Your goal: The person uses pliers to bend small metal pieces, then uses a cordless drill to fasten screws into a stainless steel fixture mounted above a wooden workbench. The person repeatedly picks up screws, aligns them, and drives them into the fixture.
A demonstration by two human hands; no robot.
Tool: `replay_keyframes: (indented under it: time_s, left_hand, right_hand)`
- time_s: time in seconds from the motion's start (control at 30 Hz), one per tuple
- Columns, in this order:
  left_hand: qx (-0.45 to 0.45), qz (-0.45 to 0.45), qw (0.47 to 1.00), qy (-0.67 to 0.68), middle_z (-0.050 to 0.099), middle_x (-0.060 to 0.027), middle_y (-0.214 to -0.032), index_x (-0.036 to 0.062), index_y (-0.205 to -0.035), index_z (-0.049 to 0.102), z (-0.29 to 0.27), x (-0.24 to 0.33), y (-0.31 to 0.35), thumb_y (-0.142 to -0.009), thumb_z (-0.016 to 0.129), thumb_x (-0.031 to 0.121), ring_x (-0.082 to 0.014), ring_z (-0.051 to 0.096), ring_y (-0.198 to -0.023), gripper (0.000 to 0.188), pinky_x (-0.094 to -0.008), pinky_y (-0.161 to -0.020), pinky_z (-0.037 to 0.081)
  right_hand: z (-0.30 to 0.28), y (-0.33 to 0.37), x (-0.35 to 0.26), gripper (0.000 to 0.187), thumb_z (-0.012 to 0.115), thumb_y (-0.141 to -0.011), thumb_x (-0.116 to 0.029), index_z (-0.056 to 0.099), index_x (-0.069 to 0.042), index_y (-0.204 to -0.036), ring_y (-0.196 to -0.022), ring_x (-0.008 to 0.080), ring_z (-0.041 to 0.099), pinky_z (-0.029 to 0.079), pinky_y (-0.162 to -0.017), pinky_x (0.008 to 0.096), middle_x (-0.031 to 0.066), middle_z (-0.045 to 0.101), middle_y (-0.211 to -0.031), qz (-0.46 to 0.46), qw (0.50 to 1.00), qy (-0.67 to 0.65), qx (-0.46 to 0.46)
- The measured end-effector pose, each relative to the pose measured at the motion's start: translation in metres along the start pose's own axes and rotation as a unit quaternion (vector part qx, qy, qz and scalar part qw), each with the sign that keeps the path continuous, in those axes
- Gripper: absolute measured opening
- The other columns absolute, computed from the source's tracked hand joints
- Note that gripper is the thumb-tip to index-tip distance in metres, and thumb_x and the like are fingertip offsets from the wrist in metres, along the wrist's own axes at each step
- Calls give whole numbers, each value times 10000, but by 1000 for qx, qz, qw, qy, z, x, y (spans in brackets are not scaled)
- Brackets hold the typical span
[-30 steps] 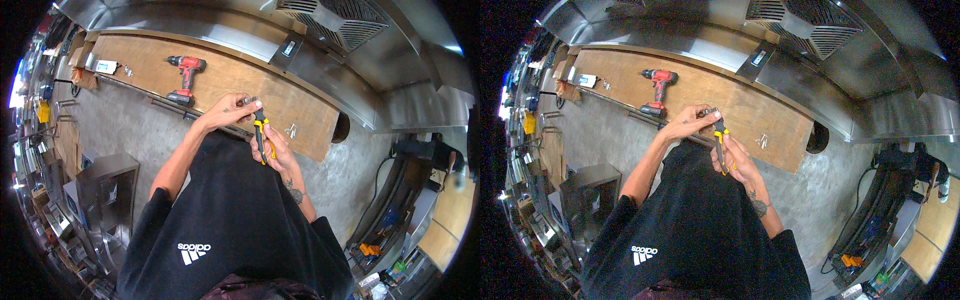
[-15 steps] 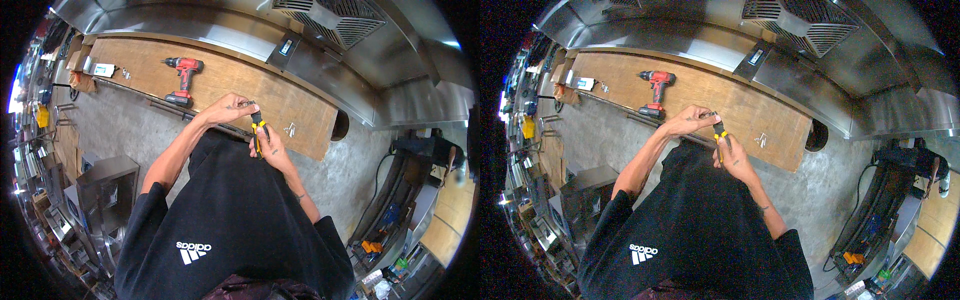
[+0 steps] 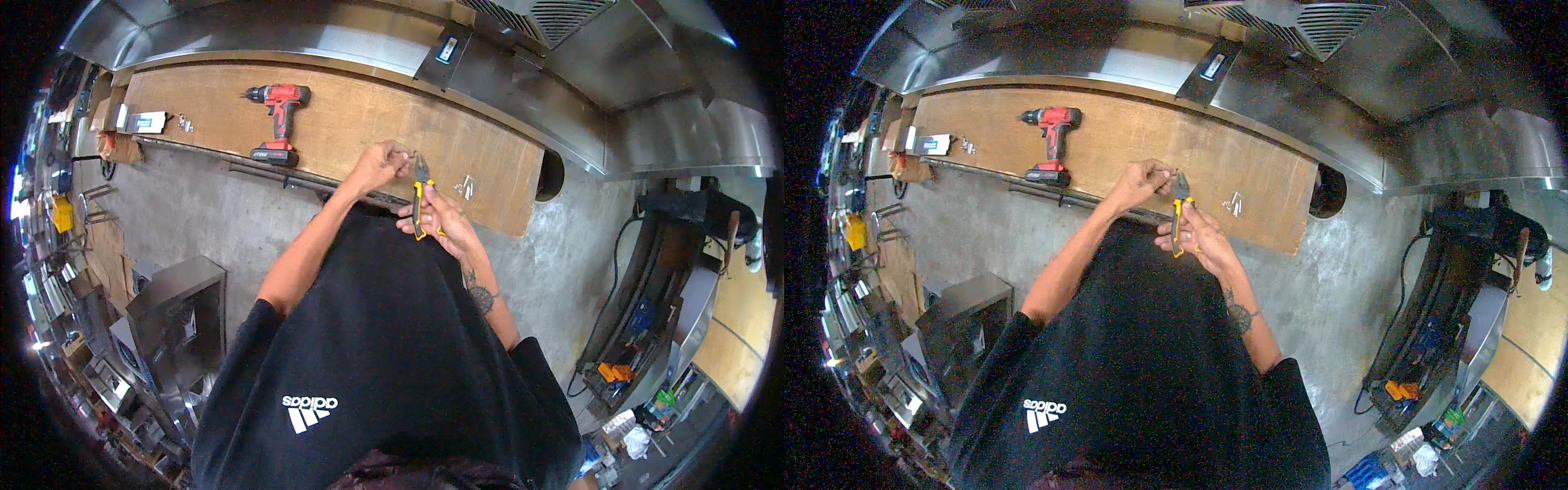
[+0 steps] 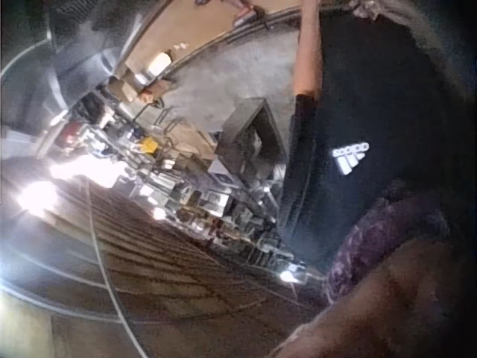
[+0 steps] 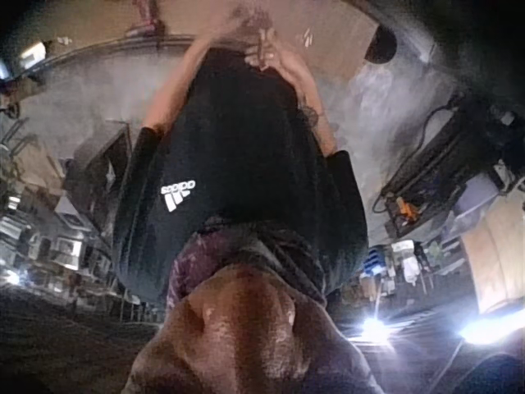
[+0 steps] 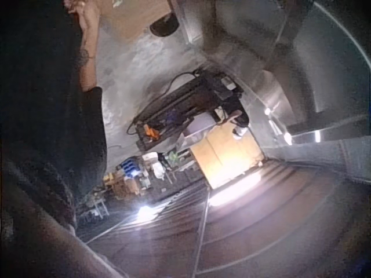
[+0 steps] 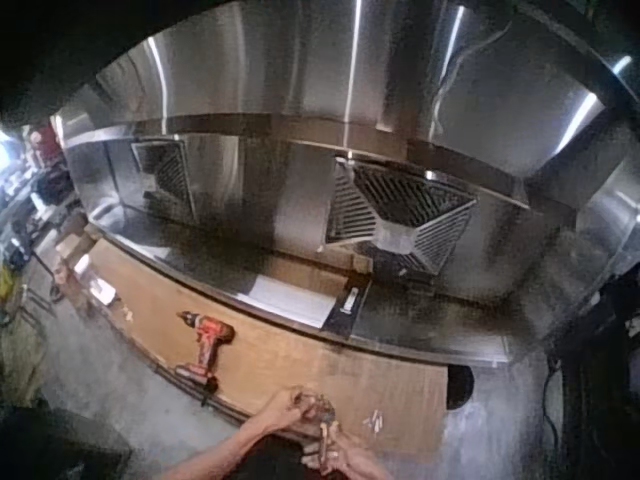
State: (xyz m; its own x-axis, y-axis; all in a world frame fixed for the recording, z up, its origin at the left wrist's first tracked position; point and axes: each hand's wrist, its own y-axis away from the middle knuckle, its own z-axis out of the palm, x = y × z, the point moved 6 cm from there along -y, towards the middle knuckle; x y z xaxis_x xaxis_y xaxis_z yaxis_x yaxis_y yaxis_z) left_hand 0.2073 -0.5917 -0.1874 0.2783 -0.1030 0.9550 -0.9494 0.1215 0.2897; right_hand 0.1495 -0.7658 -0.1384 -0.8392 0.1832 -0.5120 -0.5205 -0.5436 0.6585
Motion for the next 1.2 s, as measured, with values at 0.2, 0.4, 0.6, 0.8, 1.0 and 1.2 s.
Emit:
replay_keyframes:
  time_s: [0.2, 0.4, 0.6, 0.8, 1.0, 1.2]
  left_hand:
    - [-17, -20, 979, -201, 713, -175, -807, -31, -1004, 697, 33, -80, -34, -928, 664, 160, -265, 701, -710, 208, -395, -691, 557]
    - [82, -5, 961, -265, 703, -195, -889, -29, -1041, 624, 28, -67, -32, -921, 682, 186, -332, 710, -826, 253, -424, -760, 555]
    - [84, 1, 949, -305, 660, -268, -1007, -12, -1098, 613, -33, -35, 4, -889, 647, 68, -439, 661, -966, 226, -485, -832, 536]
    - [58, 79, 911, -400, 617, -271, -1059, 46, -1125, 654, -29, -51, 29, -888, 603, 12, -465, 638, -944, 245, -503, -805, 533]
    - [78, 146, 879, -448, 605, -226, -1154, 23, -1091, 631, -16, -16, 43, -868, 648, 35, -406, 633, -986, 224, -458, -846, 528]
    - [104, -28, 994, 12, 685, -52, -975, 18, -1068, 633, -14, 7, 34, -960, 712, 212, -125, 613, -934, 235, -279, -825, 489]
  right_hand:
    - [-53, 13, 11, 466, 492, -1055, -451, 513, 5, -1146, -845, 359, 740, 633, -767, 445, 243, 697, -988, -30, 987, 36, 152]
    - [-79, 18, 19, 495, 518, -1036, -484, 525, 4, -1120, -828, 356, 741, 630, -748, 436, 244, 693, -960, -56, 981, 36, 183]
    - [-75, 23, 25, 471, 517, -1046, -440, 521, 26, -1113, -847, 357, 741, 640, -743, 434, 270, 685, -987, -47, 977, 43, 202]
    - [-64, 11, 23, 497, 520, -1045, -447, 498, 30, -1185, -853, 340, 743, 636, -742, 415, 263, 685, -979, -32, 982, 62, 178]
    - [-48, 11, 13, 509, 520, -1046, -445, 502, 35, -1215, -823, 322, 739, 630, -743, 396, 250, 691, -993, -21, 981, 108, 162]
    - [-8, 23, -6, 438, 511, -1057, -398, 540, 7, -1222, -888, 348, 731, 621, -774, 432, 261, 694, -1045, -16, 999, 40, 27]
